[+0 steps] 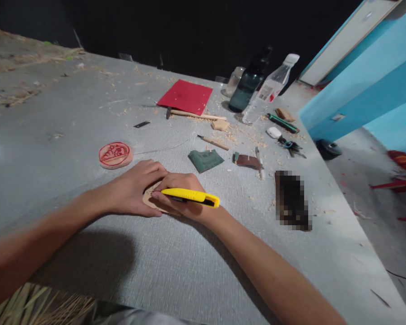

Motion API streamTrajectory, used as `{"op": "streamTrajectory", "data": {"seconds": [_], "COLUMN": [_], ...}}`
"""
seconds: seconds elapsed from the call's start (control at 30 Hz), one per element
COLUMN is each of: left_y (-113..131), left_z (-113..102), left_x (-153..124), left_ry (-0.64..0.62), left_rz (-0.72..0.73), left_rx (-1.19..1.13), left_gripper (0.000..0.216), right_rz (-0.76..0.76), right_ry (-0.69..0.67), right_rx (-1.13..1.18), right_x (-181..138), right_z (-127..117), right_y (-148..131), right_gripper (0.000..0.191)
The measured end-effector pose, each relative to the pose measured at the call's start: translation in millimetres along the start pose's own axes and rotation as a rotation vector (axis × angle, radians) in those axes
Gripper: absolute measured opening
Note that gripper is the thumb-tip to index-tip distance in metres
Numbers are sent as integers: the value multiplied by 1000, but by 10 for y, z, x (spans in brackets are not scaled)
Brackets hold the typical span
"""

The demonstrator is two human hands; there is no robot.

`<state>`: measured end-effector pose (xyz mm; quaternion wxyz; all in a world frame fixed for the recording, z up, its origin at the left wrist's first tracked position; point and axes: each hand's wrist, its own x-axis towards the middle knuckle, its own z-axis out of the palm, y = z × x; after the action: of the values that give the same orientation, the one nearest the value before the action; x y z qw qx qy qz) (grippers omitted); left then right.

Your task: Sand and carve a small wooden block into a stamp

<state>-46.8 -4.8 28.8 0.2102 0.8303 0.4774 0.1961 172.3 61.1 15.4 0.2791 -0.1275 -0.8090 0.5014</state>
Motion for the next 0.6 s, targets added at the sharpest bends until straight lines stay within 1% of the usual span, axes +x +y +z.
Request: {"op": "streamTrajectory", "data": {"seconds": [0.07, 0.17, 0.37, 0.47, 0.6], "left_y": [5, 18, 74, 106, 117], "left_z": [2, 13, 19, 31, 48], "left_x": [0, 8, 32, 46, 47], "left_ry": [-12, -38, -68, -78, -60], "left_rz": [-22, -37, -30, -30, -21], "left_rx": [-2, -11, 14, 45, 74], "left_gripper": [69, 71, 67, 67, 70], "right_rz": [41, 158, 286, 318, 312], "right_ry": [-24, -11, -65, -78, -103], "right_rx": [-12, 48, 176, 190, 158], "right_x": [11, 29, 33, 30, 35], "right_z": [-63, -141, -186, -190, -211], "right_y": [-3, -26, -46, -17, -36], "right_gripper": [21, 23, 24, 21, 18]}}
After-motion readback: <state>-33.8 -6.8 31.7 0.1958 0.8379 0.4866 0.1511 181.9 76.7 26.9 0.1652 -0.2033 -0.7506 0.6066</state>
